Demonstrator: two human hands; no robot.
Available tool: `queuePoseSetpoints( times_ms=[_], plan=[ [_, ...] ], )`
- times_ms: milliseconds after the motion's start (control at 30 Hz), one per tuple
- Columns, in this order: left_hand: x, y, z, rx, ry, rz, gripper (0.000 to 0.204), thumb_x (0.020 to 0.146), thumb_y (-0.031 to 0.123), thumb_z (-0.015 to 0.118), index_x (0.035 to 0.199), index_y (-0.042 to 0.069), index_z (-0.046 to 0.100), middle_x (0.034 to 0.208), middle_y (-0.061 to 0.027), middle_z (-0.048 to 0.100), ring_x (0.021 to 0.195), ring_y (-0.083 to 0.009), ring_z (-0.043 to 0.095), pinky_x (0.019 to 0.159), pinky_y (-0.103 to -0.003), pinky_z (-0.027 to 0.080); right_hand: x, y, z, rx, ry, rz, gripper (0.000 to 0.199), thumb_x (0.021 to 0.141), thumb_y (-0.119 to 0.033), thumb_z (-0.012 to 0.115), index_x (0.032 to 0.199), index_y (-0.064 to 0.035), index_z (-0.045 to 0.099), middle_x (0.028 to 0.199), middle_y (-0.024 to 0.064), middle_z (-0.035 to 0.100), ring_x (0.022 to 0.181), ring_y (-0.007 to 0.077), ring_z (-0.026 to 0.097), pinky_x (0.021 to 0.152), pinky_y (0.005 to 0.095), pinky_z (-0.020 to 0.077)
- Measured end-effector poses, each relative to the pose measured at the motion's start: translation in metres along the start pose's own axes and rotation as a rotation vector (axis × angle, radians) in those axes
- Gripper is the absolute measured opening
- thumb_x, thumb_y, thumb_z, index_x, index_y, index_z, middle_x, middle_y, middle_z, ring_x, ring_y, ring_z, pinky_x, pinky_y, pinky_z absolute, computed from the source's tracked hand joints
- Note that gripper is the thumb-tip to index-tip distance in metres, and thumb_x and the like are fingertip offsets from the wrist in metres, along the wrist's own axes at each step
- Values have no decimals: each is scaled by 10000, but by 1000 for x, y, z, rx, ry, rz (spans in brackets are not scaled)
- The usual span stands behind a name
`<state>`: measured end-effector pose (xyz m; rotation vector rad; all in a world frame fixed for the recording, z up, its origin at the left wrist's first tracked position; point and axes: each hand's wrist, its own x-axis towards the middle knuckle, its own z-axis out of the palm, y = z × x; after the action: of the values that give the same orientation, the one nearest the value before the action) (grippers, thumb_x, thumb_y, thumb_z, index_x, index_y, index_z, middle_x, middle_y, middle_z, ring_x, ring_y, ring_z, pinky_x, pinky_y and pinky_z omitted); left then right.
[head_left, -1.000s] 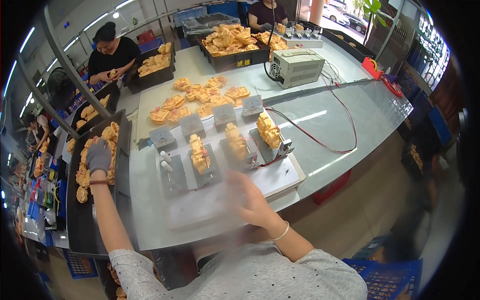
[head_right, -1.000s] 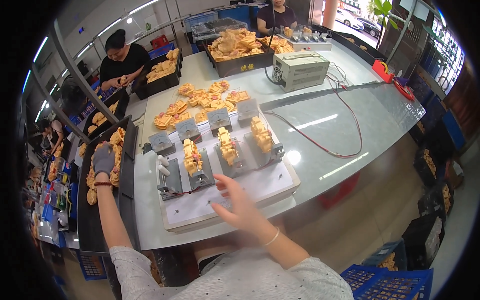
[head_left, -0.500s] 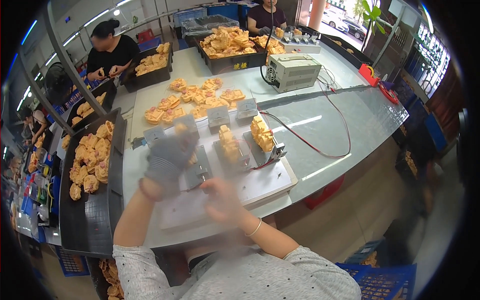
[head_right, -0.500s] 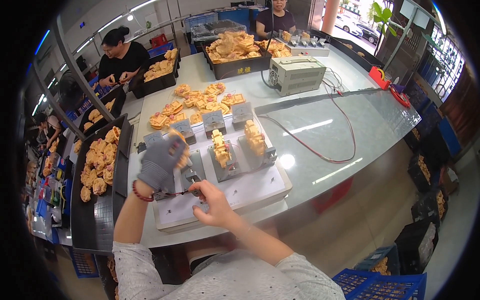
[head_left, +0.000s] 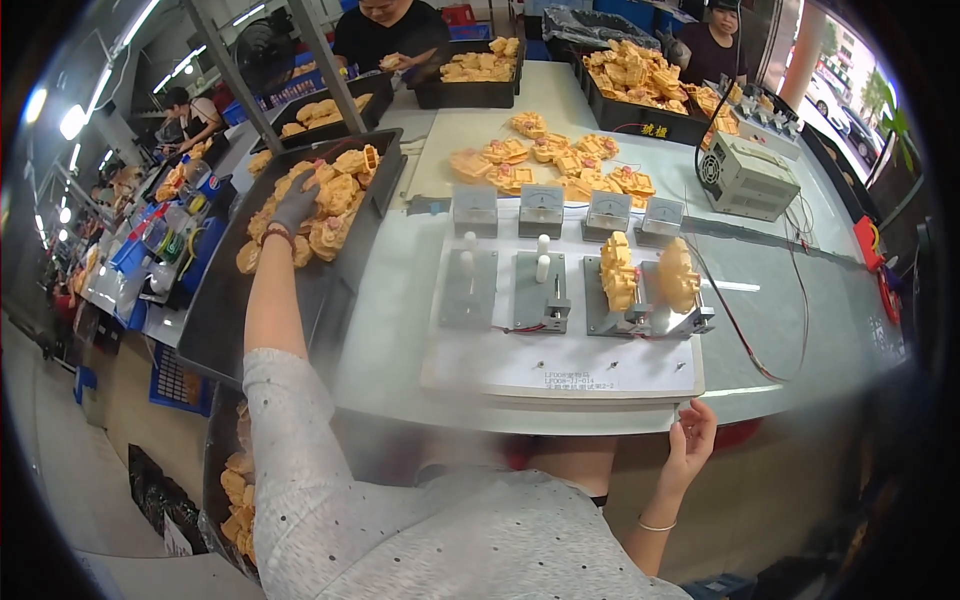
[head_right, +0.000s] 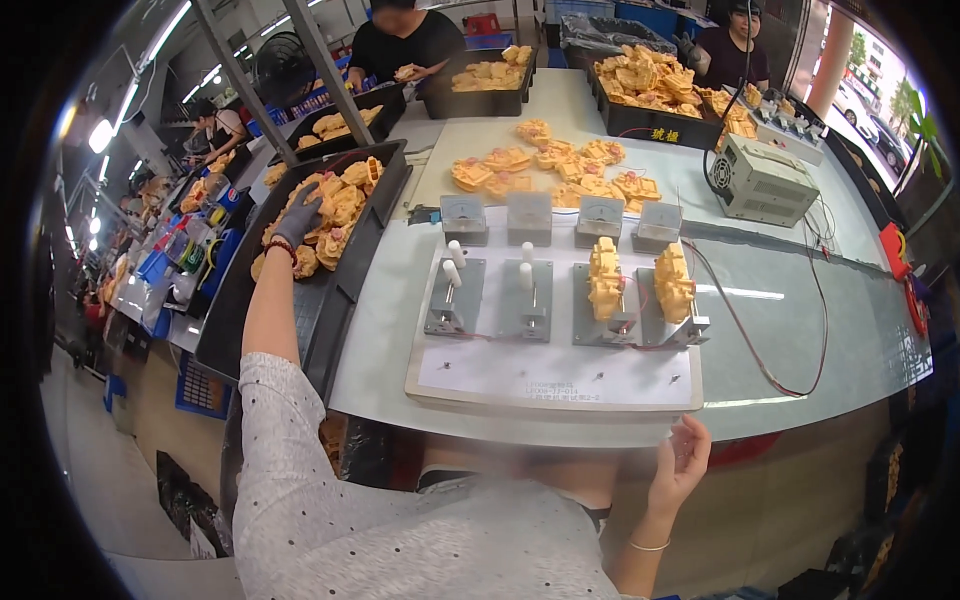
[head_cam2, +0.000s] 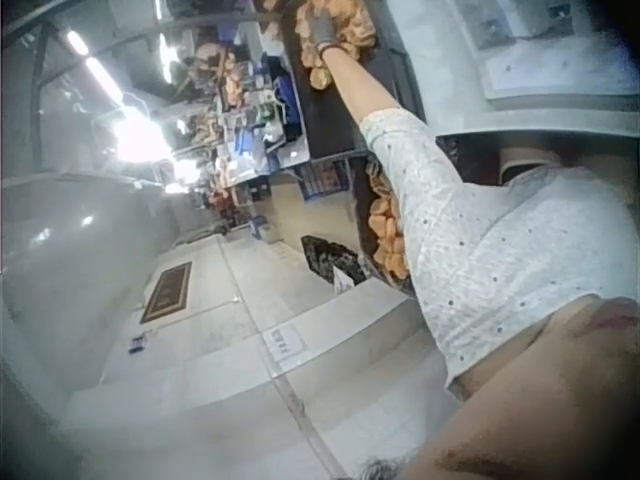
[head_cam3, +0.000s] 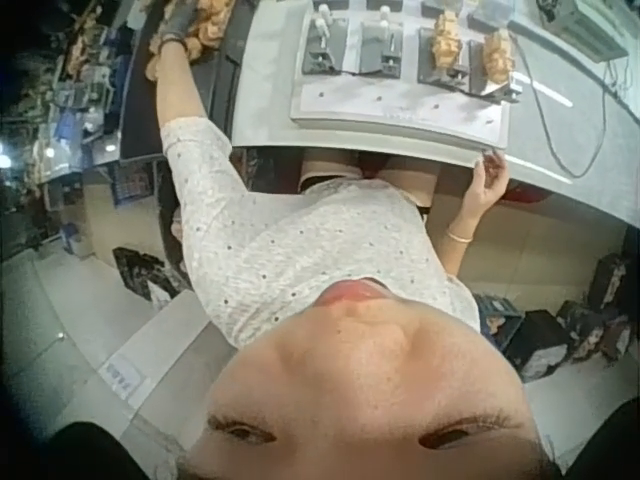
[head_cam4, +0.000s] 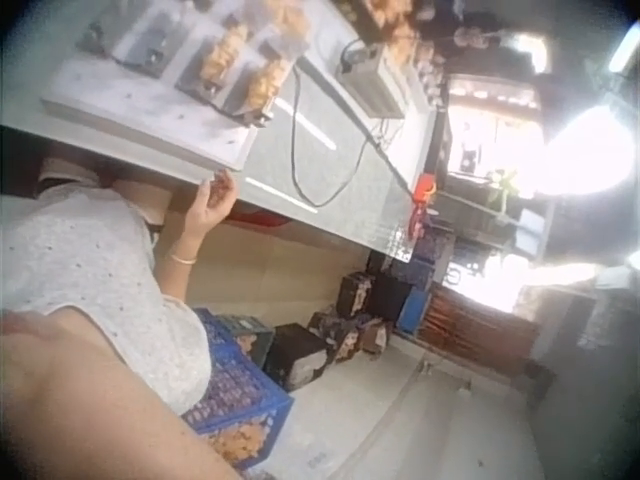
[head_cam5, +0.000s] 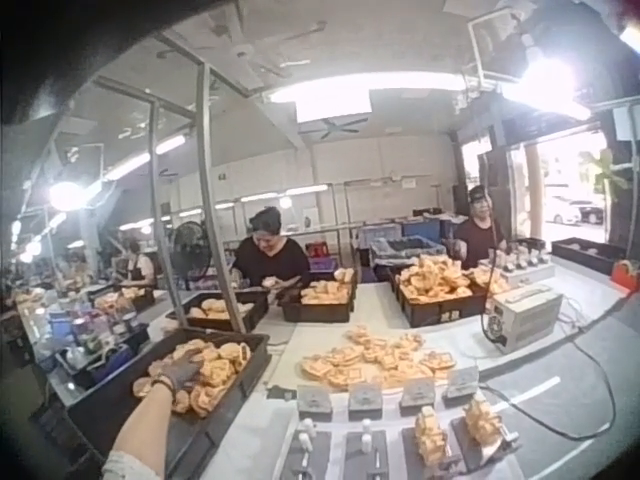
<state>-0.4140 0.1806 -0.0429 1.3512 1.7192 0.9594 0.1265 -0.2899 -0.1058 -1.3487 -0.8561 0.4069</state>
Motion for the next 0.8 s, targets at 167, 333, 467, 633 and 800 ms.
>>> queuePoseSetpoints(
  times_ms=[167,333,467,633,800],
  plan=[
    [-18,64,43,414,592,701,280,826,166,584,1095,87,597,1044,-207,612,1004,-365,566,860,-411,452,11,8,7,52,19,-56,351,803,35,560,1150,3,518,1012,31,509,893,91,478,825,215,393],
    [-135,184,184,225,-13,1111,248,865,123,549,1104,67,586,1009,-161,636,926,-293,612,836,-360,474,54,-25,59,-24,-246,-98,528,763,-9,625,1267,-30,470,1118,90,520,1016,169,515,845,290,430],
    [-254,224,277,984,-708,917,512,899,488,469,1220,91,508,1000,-183,636,894,-318,627,791,-411,474,70,-16,95,-87,-224,-143,547,747,-62,679,1247,-29,461,1014,79,499,896,174,535,772,300,467],
    [-297,205,304,798,-936,1007,571,877,561,395,1185,96,517,973,-214,647,916,-358,631,821,-415,477,61,3,104,96,-160,-225,465,722,-15,655,1160,-24,502,992,72,498,852,153,534,713,279,482],
    [-295,198,319,880,-785,824,556,861,564,420,1093,78,556,850,-200,654,813,-351,643,746,-425,490,66,-8,92,36,-366,-313,382,669,-20,645,1040,-15,554,832,92,553,712,178,555,632,272,453]
  ],
)
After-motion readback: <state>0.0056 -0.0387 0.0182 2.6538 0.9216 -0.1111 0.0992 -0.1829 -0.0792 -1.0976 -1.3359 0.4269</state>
